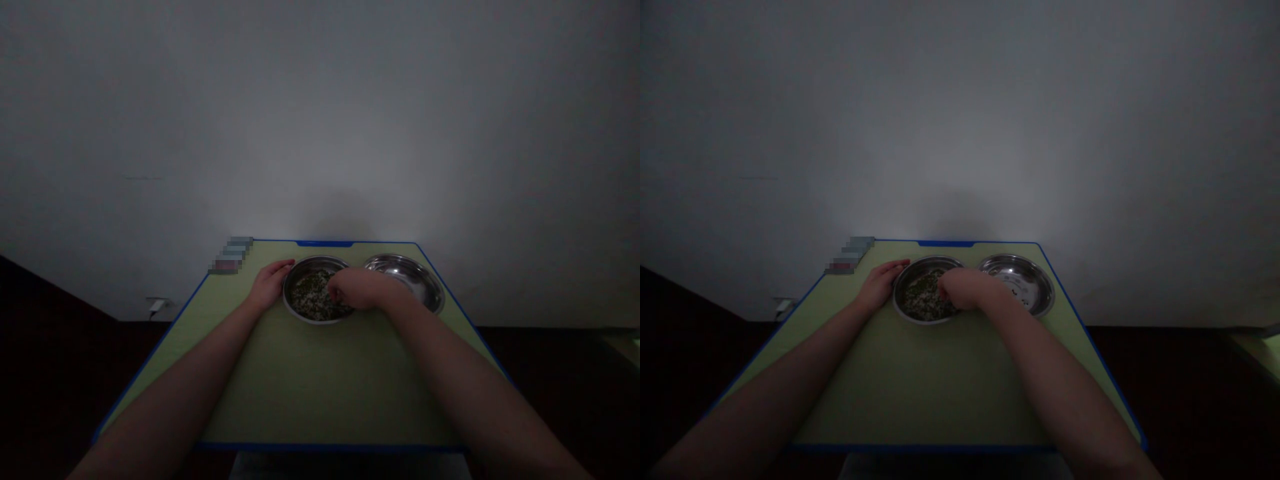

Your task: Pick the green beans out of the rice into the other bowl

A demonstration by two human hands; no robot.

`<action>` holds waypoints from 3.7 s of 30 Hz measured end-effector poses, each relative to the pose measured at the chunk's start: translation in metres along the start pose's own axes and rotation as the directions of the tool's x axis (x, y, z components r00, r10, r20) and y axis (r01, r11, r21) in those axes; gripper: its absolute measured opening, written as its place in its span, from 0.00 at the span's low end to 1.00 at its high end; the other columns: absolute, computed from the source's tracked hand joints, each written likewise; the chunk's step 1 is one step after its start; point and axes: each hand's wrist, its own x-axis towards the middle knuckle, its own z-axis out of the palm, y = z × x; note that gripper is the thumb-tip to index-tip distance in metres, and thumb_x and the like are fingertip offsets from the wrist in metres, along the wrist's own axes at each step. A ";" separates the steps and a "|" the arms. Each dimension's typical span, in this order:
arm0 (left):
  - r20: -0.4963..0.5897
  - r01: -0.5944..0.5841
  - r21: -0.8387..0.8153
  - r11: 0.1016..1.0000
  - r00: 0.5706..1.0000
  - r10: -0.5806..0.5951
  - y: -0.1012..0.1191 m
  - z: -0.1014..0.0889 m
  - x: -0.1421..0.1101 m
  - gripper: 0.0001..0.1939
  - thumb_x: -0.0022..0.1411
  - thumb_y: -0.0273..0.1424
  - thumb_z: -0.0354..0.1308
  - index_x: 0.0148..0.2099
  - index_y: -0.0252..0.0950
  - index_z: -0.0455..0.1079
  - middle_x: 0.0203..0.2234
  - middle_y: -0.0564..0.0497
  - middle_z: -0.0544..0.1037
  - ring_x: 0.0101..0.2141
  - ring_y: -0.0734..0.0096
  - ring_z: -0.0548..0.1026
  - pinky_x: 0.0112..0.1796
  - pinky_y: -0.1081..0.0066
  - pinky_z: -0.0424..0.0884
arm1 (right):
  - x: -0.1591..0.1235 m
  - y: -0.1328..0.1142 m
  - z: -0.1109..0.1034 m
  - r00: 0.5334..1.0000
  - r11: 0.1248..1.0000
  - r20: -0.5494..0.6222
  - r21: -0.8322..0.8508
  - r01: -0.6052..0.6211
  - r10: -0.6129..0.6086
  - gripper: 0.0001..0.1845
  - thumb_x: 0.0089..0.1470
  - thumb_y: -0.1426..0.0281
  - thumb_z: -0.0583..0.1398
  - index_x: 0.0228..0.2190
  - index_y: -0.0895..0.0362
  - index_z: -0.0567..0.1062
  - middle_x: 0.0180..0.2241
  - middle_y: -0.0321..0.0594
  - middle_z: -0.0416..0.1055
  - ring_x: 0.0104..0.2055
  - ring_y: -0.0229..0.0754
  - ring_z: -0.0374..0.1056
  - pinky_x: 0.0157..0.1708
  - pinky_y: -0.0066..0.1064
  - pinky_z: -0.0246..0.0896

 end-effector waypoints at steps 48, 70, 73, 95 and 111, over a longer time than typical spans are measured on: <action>0.028 0.015 -0.066 0.998 1.000 -0.013 -0.011 -0.004 0.006 0.27 0.45 0.43 0.61 0.45 0.32 0.72 0.33 0.45 0.79 0.34 0.61 0.75 0.39 0.64 0.69 | -0.093 0.092 0.024 0.822 0.849 -0.383 0.486 -0.208 0.421 0.11 0.48 0.63 0.56 0.28 0.57 0.73 0.19 0.33 0.64 0.21 0.34 0.59 0.21 0.25 0.52; 0.017 -0.002 -0.073 0.997 1.000 0.003 -0.009 -0.001 0.004 0.27 0.44 0.43 0.61 0.44 0.30 0.73 0.37 0.43 0.78 0.39 0.58 0.74 0.44 0.62 0.67 | -0.006 0.000 0.010 0.992 0.995 -0.127 -0.100 -0.018 0.005 0.13 0.46 0.72 0.55 0.31 0.57 0.78 0.33 0.46 0.75 0.35 0.44 0.69 0.37 0.32 0.58; 0.025 0.009 -0.093 0.996 1.000 -0.007 -0.009 -0.001 0.005 0.28 0.45 0.43 0.61 0.45 0.30 0.72 0.38 0.43 0.78 0.40 0.58 0.74 0.44 0.61 0.67 | 0.003 -0.007 0.012 0.997 0.987 -0.040 -0.149 -0.067 0.061 0.14 0.45 0.72 0.56 0.32 0.60 0.79 0.34 0.50 0.75 0.36 0.46 0.70 0.36 0.33 0.60; 0.009 -0.020 -0.021 1.000 1.000 0.020 -0.005 0.000 0.003 0.25 0.46 0.42 0.60 0.44 0.32 0.73 0.37 0.45 0.79 0.39 0.59 0.75 0.43 0.63 0.68 | 0.006 0.008 0.009 0.998 0.999 -0.044 0.022 -0.035 0.036 0.15 0.42 0.77 0.56 0.33 0.55 0.77 0.34 0.42 0.75 0.35 0.41 0.69 0.30 0.26 0.57; 0.017 -0.004 -0.016 1.000 1.000 0.005 -0.007 -0.001 0.004 0.28 0.46 0.45 0.60 0.46 0.32 0.72 0.39 0.44 0.78 0.41 0.58 0.74 0.44 0.62 0.67 | -0.001 0.010 0.007 0.987 0.996 -0.155 0.065 0.054 -0.044 0.11 0.45 0.73 0.58 0.32 0.56 0.78 0.34 0.40 0.75 0.34 0.39 0.67 0.32 0.27 0.55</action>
